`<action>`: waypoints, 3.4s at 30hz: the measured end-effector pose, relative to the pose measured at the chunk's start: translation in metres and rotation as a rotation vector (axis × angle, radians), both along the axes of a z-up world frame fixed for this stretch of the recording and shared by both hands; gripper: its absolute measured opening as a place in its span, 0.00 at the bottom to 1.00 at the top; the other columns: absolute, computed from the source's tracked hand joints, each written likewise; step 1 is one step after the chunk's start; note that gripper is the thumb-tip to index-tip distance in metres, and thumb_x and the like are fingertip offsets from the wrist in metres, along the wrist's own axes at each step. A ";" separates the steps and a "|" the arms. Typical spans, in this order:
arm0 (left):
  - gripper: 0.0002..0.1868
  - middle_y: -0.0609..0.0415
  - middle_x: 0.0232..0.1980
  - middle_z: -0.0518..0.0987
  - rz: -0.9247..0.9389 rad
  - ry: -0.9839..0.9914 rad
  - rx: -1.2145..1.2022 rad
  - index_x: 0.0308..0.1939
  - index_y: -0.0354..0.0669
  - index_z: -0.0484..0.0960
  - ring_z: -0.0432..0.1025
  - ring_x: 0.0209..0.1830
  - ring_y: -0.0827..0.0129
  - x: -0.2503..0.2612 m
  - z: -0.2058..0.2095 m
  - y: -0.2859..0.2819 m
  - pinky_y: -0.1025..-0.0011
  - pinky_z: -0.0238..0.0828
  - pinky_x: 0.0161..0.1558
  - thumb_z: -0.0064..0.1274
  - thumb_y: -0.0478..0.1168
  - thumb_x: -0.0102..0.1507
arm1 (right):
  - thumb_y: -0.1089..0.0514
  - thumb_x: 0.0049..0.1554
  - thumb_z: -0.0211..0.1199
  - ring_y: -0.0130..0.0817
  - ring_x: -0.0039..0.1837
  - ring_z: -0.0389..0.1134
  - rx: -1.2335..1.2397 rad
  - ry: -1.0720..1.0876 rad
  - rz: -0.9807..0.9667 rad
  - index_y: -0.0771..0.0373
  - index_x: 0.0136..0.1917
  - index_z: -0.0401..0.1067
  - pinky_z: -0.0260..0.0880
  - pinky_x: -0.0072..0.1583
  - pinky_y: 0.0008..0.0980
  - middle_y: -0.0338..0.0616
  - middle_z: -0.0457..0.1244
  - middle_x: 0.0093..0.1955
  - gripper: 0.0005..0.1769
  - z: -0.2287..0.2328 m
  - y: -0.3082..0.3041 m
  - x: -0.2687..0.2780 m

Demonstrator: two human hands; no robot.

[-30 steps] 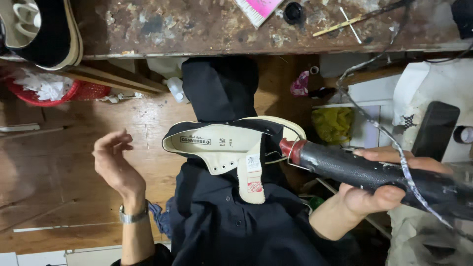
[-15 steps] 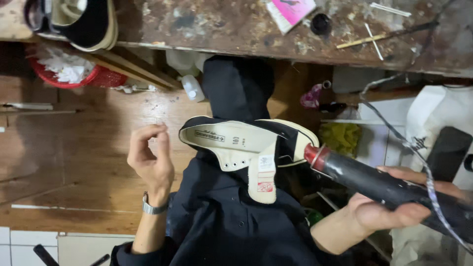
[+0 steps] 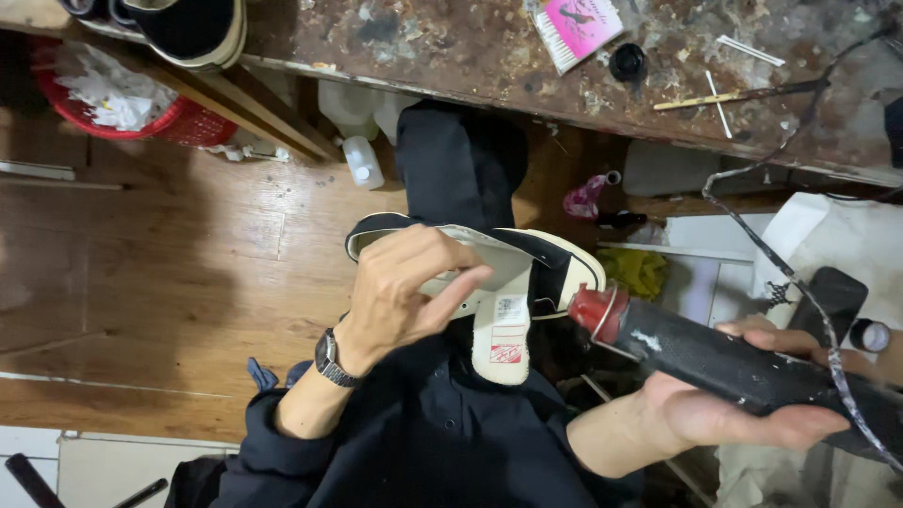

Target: The person repairs a black canvas sneaker by applying a dark substance to the inner lining with a brush and then using a heat gun to dry or set the material. They manipulate the shoe's fabric and apply heat to various sections of the interior.

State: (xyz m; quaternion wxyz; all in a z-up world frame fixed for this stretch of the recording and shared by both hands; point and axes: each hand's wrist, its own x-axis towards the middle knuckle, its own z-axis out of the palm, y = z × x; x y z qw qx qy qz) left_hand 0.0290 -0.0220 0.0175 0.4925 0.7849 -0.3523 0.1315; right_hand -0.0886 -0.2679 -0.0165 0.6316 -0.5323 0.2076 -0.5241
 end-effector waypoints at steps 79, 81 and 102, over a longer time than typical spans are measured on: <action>0.08 0.62 0.27 0.71 -0.072 0.048 0.335 0.26 0.50 0.75 0.62 0.27 0.68 -0.010 -0.001 0.050 0.69 0.49 0.41 0.48 0.43 0.61 | 0.35 0.56 0.51 0.41 0.30 0.56 -0.514 0.235 -0.052 0.62 0.53 0.51 0.59 0.36 0.33 0.48 0.53 0.33 0.30 0.026 0.029 0.028; 0.08 0.62 0.27 0.72 -0.138 0.059 0.318 0.26 0.51 0.76 0.61 0.26 0.69 -0.012 -0.002 0.050 0.68 0.51 0.41 0.48 0.44 0.60 | 0.36 0.57 0.51 0.42 0.32 0.57 -0.509 0.239 -0.040 0.61 0.55 0.51 0.60 0.38 0.34 0.49 0.54 0.33 0.29 0.023 0.025 0.024; 0.08 0.59 0.29 0.64 -0.444 -0.020 0.286 0.27 0.47 0.70 0.57 0.27 0.65 -0.053 -0.014 0.006 0.68 0.49 0.32 0.43 0.39 0.62 | 0.51 0.62 0.55 0.47 0.49 0.61 -0.625 0.355 0.269 0.58 0.66 0.52 0.67 0.54 0.48 0.51 0.53 0.53 0.24 0.055 0.021 0.029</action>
